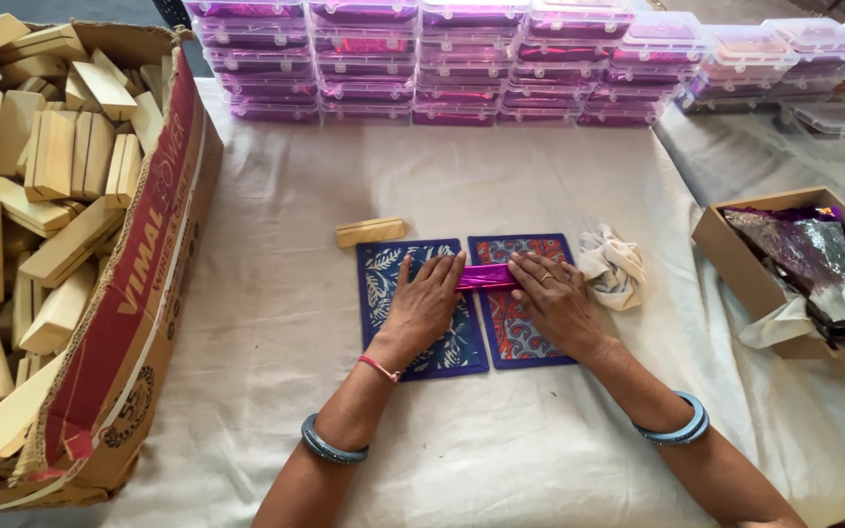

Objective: The person wraps small wooden blocks in shiny metallic foil. They place a block on a sheet of foil, fold the foil around it to form a neat rectangular package, and set the wrapped item aside. The process is repeated with additional blocks and foil sheets.

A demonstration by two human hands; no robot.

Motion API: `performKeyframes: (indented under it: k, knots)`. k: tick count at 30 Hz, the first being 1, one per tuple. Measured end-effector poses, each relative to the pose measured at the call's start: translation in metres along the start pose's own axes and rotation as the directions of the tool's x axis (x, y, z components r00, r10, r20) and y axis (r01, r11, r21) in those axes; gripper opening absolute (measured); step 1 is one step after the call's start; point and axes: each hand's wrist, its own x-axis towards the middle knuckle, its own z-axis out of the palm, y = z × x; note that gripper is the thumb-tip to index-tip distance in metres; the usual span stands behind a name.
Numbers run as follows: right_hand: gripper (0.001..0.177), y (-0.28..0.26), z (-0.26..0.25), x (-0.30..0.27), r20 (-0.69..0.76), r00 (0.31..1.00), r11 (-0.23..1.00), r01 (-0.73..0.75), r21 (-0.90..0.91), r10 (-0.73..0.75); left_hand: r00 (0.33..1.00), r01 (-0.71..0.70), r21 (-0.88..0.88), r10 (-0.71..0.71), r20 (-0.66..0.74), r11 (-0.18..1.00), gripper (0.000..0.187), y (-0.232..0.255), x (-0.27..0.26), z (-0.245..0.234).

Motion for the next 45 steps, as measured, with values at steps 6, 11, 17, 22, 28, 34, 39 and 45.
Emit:
performKeyframes:
  k: [6, 11, 17, 22, 28, 34, 39, 45]
  knots:
    - [0.035, 0.017, 0.005, 0.000, 0.004, 0.997, 0.992, -0.075, 0.103, 0.075, 0.998, -0.027, -0.081, 0.022, -0.065, 0.996, 0.066, -0.003, -0.002, -0.004]
    - [0.043, 0.011, -0.004, 0.008, -0.015, 1.000, 0.988, -0.024, 0.152, 0.026, 0.996, -0.028, -0.075, 0.022, -0.083, 0.997, 0.066, -0.003, -0.002, -0.001]
    - [0.057, 0.014, 0.010, 0.019, 0.013, 0.999, 0.994, 0.037, 0.107, -0.039, 0.997, -0.017, -0.071, 0.012, -0.072, 0.997, 0.064, -0.004, -0.001, 0.000]
    - [0.053, 0.028, 0.012, 0.048, 0.127, 0.992, 0.999, 0.008, 0.052, -0.014, 0.979, 0.060, -0.165, -0.090, -0.183, 0.985, 0.074, -0.002, -0.001, -0.013]
    - [0.054, 0.075, 0.054, 0.098, 0.134, 0.989, 0.998, -0.057, -0.015, 0.059, 0.944, 0.088, -0.224, -0.153, -0.291, 0.971, 0.075, -0.007, 0.001, -0.001]
    - [0.053, 0.097, 0.072, 0.136, 0.194, 0.975, 0.994, -0.111, 0.021, 0.105, 0.975, 0.116, -0.152, -0.142, -0.174, 0.982, 0.048, -0.006, 0.001, -0.001]
    - [0.052, 0.101, 0.077, 0.153, 0.221, 0.959, 0.983, -0.185, 0.018, 0.176, 0.973, 0.103, -0.158, -0.133, -0.187, 0.982, 0.048, -0.005, 0.001, -0.003]
    - [0.054, 0.110, 0.092, 0.155, 0.189, 0.968, 0.984, -0.176, 0.035, 0.167, 0.968, 0.091, -0.154, -0.124, -0.219, 0.984, 0.048, -0.006, 0.001, -0.001]
